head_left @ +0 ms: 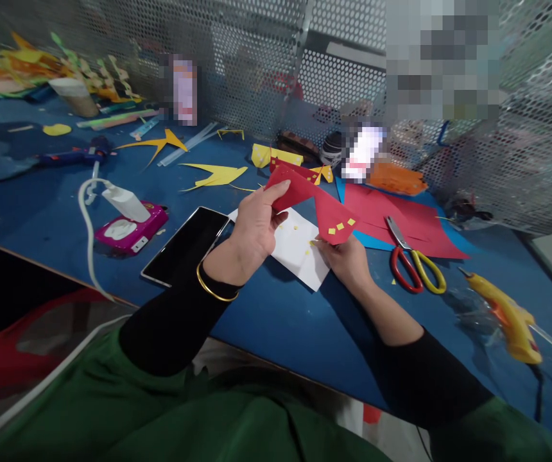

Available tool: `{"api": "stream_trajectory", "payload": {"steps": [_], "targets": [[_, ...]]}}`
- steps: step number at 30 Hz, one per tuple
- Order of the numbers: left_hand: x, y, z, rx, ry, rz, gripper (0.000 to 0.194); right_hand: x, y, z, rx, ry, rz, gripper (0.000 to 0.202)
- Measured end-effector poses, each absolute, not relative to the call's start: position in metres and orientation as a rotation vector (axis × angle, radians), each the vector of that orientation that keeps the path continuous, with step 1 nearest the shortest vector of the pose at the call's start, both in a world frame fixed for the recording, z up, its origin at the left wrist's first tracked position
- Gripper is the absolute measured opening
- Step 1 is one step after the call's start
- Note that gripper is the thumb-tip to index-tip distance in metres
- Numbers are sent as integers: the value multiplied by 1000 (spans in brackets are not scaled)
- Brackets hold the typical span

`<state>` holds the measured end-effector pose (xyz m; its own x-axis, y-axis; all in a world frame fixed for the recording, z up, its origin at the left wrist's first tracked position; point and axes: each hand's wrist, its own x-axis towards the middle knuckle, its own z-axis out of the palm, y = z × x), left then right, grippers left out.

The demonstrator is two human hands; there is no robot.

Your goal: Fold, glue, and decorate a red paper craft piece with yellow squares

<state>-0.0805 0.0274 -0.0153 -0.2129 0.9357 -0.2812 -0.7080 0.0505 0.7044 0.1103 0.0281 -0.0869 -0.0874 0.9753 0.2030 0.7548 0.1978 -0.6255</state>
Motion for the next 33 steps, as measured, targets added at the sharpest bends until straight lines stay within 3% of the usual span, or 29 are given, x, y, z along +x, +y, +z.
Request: {"api": "stream_trajectory", "payload": {"steps": [18,33], "targets": [[-79,27,-19,368,873,1538,22,101,40,-95,-1604,-2004,450,20],[-79,27,-17,371,921,1530,25,116,34,-85,-1486,-1725,770,29]]}}
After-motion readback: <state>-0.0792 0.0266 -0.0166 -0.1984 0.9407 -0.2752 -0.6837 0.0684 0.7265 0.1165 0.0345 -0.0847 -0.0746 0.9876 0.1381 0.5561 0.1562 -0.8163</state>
